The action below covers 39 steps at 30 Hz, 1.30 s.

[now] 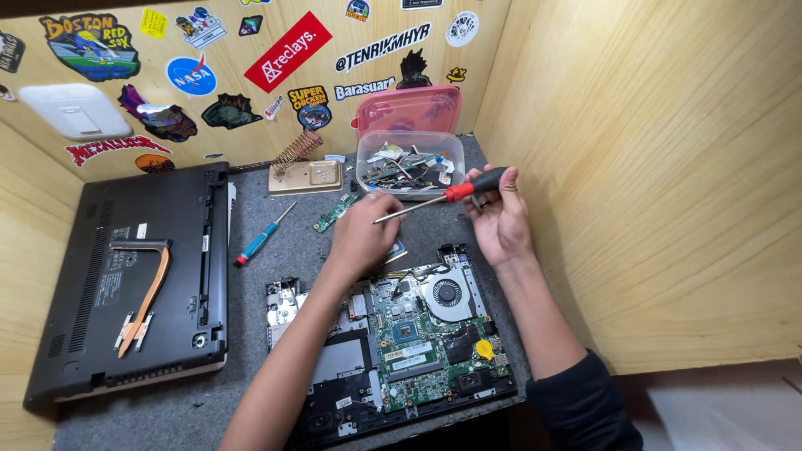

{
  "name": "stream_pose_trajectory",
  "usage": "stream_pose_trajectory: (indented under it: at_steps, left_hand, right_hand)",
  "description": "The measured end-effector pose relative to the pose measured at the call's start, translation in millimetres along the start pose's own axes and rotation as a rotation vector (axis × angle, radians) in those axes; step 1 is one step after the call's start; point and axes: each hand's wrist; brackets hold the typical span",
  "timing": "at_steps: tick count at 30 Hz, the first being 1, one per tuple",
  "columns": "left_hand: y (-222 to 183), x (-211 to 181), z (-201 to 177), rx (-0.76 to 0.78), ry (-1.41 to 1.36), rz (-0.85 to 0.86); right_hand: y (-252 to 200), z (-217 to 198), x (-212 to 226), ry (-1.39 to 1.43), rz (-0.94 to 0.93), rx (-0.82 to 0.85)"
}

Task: Repairing internal components of a laptop by removing screws and inspecting the motherboard and fan

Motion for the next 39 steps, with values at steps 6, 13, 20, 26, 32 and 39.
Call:
stream_pose_trajectory:
  at_steps: [6,13,20,26,32,39]
  left_hand:
    - [-41.8,27.7,-19.1,-0.300,-1.158,-0.140]
    - [-62.7,20.3,-13.7,-0.339,-1.294,-0.195]
    - [-70.2,15.1,-6.1,-0.343,-1.424,-0.265]
    - [-69.8,19.2,-1.0,-0.355,-1.466,-0.263]
    - [-69.3,18.5,-3.1,-0.386,-1.467,-0.271]
    - [-70.9,11.6,-9.4,-0.412,-1.444,-0.305]
  right_hand:
    - [6.6,-10.7,-8.0,-0.021,-0.054,-0.018]
    - [-10.0,6.8,-11.2,-0.110,-0.033,-0.015]
    - [-17.3,16.9,-12.8,-0.145,-0.034,0.000]
    - [-22.2,24.0,-12.1,-0.191,-0.048,0.009]
    - [-22.7,24.7,-12.0,-0.201,-0.068,0.019]
    - [-23.4,25.9,-12.5,-0.221,-0.085,0.020]
Point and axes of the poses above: each hand's wrist, its own y-axis towards the middle knuckle, its own z-axis out of the palm, x = y × z, and after that the axes turned 8 degrees about x, right-handed
